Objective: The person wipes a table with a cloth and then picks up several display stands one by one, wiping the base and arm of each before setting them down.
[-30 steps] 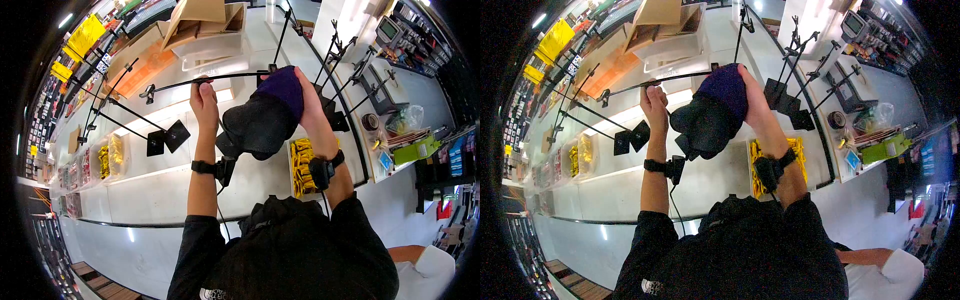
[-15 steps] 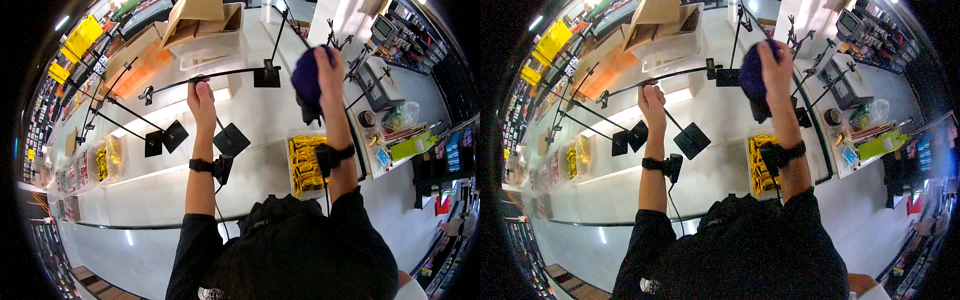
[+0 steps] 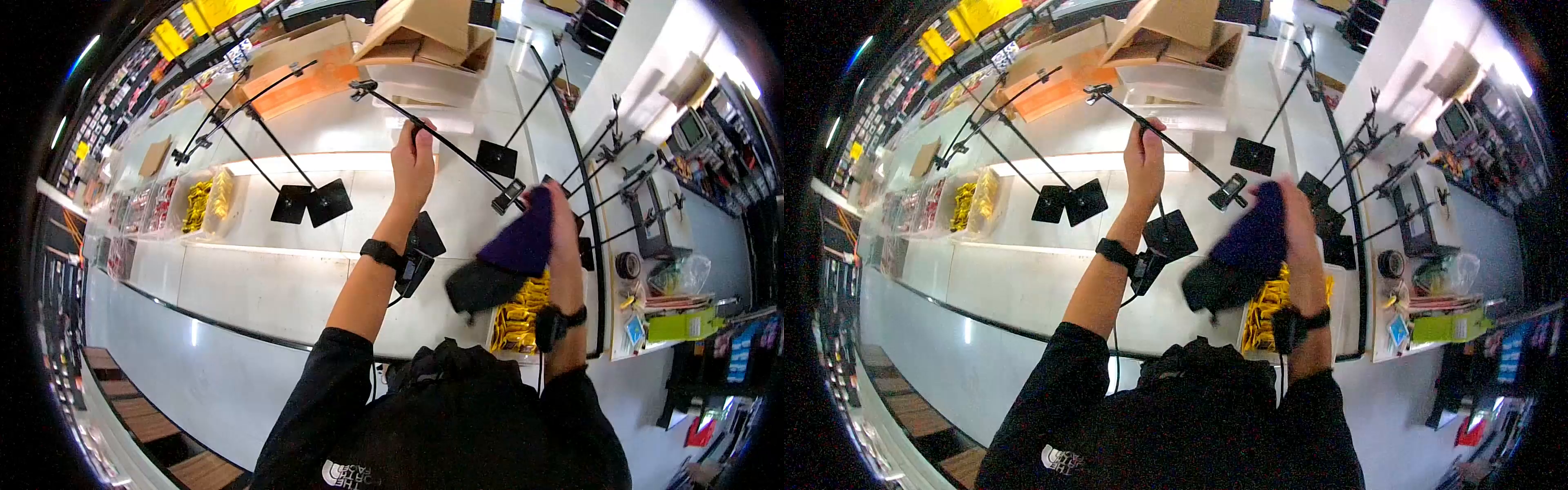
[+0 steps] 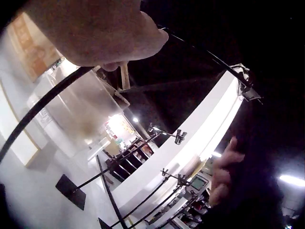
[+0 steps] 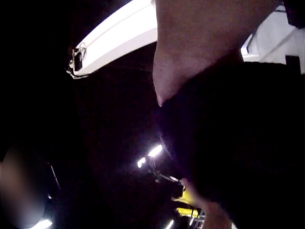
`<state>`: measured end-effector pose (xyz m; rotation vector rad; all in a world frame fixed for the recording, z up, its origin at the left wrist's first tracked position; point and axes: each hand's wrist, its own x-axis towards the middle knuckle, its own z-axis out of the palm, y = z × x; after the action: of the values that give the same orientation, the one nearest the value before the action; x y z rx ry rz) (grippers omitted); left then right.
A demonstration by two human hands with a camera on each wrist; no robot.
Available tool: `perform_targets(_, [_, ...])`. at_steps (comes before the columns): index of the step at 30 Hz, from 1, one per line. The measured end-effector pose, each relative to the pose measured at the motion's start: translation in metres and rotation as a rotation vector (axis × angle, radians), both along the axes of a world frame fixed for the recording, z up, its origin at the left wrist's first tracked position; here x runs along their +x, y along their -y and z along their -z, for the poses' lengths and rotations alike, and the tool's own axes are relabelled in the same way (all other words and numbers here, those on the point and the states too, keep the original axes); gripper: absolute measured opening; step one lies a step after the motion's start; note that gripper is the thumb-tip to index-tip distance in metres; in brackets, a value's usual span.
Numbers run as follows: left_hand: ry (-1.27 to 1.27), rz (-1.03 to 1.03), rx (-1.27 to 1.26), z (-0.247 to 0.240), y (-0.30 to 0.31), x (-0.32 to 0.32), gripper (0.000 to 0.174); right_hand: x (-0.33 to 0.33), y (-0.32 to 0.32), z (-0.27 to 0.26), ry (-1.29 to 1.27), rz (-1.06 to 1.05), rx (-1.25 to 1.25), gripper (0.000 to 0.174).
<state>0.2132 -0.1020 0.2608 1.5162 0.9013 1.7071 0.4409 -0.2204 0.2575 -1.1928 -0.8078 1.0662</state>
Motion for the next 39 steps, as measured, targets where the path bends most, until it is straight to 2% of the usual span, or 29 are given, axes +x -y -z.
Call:
perform_targets(1, [0.012,-0.015,0.006,0.001,0.001,-0.002,0.019,0.021,0.009,0.005,0.120,0.012,0.041,0.042])
perform_targets(2, [0.043,0.031,0.009,0.003,0.002,-0.002,0.019,0.015,0.021,-0.016,-0.078,0.155,0.018,0.042])
perform_targets(3, [0.072,0.080,0.010,0.004,0.003,-0.003,0.020,0.028,0.024,-0.021,-0.020,0.225,0.036,0.041])
perform_targets(4, [0.096,0.105,0.023,0.002,0.007,-0.003,0.020,0.036,0.023,-0.035,-0.080,0.311,-0.017,0.042])
perform_targets(6, [0.123,0.125,-0.015,0.002,0.011,-0.008,0.019,0.057,0.013,-0.047,0.332,0.316,0.160,0.040])
perform_targets(7, [0.142,0.146,-0.050,0.000,0.011,-0.010,0.018,0.050,0.004,-0.061,0.337,0.323,0.165,0.040])
perform_targets(9, [0.183,0.182,-0.049,0.004,0.007,-0.012,0.018,0.031,-0.016,-0.083,0.783,0.319,0.463,0.032])
perform_targets(11, [0.179,0.241,-0.060,0.002,0.007,-0.014,0.018,0.006,-0.032,-0.101,0.959,0.104,0.320,0.030])
perform_targets(13, [0.144,0.241,-0.098,0.002,0.004,-0.014,0.019,-0.035,-0.052,-0.107,1.191,-0.086,0.712,0.031])
perform_targets(14, [0.124,0.234,-0.065,0.002,0.004,-0.012,0.019,-0.051,-0.055,-0.110,1.197,-0.092,0.723,0.031])
perform_targets(17, [0.018,0.129,0.028,0.001,0.001,-0.009,0.019,-0.085,-0.058,-0.114,1.507,-0.394,0.732,0.040])
perform_targets(18, [-0.006,0.139,0.038,0.001,0.000,-0.009,0.018,-0.087,-0.058,-0.113,1.582,-0.467,0.759,0.035])
perform_targets(19, [-0.032,0.149,0.042,-0.002,0.003,-0.008,0.017,-0.091,-0.057,-0.114,1.667,-0.529,0.906,0.031])
perform_targets(20, [-0.078,0.113,-0.011,-0.002,0.004,-0.006,0.017,-0.099,-0.052,-0.117,1.611,-0.570,0.966,0.029])
perform_targets(21, [-0.071,0.071,0.065,-0.002,0.003,-0.003,0.015,-0.109,-0.049,-0.117,1.553,-0.610,1.016,0.027])
perform_targets(24, [0.012,0.054,0.040,0.008,0.006,0.014,0.019,-0.134,-0.051,-0.090,1.378,-0.616,0.933,0.033])
perform_targets(25, [0.240,0.123,-0.002,0.003,0.018,0.018,0.022,-0.143,-0.053,-0.083,1.388,-0.625,0.927,0.033])
perform_targets(26, [0.465,0.193,-0.042,-0.003,0.024,0.020,0.024,-0.154,-0.057,-0.077,1.380,-0.533,0.933,0.035])
perform_targets(27, [0.472,0.192,-0.045,-0.007,0.025,0.020,0.024,-0.165,-0.060,-0.073,1.367,-0.441,0.938,0.036])
perform_targets(28, [0.403,0.165,-0.010,-0.011,0.025,0.016,0.024,-0.178,-0.062,-0.072,1.371,-0.449,0.939,0.036])
perform_targets(30, [0.258,0.111,0.047,-0.013,0.026,0.007,0.023,-0.201,-0.061,-0.077,1.400,-0.380,0.790,0.047])
perform_targets(31, [0.258,0.112,0.038,-0.011,0.024,0.005,0.023,-0.205,-0.057,-0.087,1.453,-0.574,0.670,0.048])
perform_targets(33, [0.125,0.079,0.126,-0.002,0.013,0.004,0.025,-0.206,-0.039,-0.100,1.482,-0.583,0.582,0.045])
perform_targets(34, [0.675,-0.132,0.065,0.008,0.014,0.042,0.026,-0.199,-0.034,-0.097,1.487,-0.584,0.587,0.045])
perform_targets(35, [0.681,-0.134,0.073,0.016,0.006,0.029,0.026,-0.183,-0.031,-0.091,1.297,-0.438,0.652,0.043])
perform_targets(36, [0.454,0.105,0.034,0.027,-0.005,0.003,0.027,-0.166,-0.032,-0.091,1.104,-0.297,0.707,0.040])
perform_targets(37, [0.223,0.339,-0.005,0.031,-0.010,-0.010,0.029,-0.148,-0.034,-0.097,1.070,-0.158,0.856,0.024])
perform_targets(38, [0.206,0.306,-0.014,0.005,0.006,-0.011,0.031,-0.131,-0.037,-0.098,0.949,-0.084,0.663,0.017])
perform_targets(39, [0.190,0.276,-0.024,0.003,0.005,-0.009,0.049,-0.114,-0.040,-0.104,0.872,0.008,0.573,0.015])
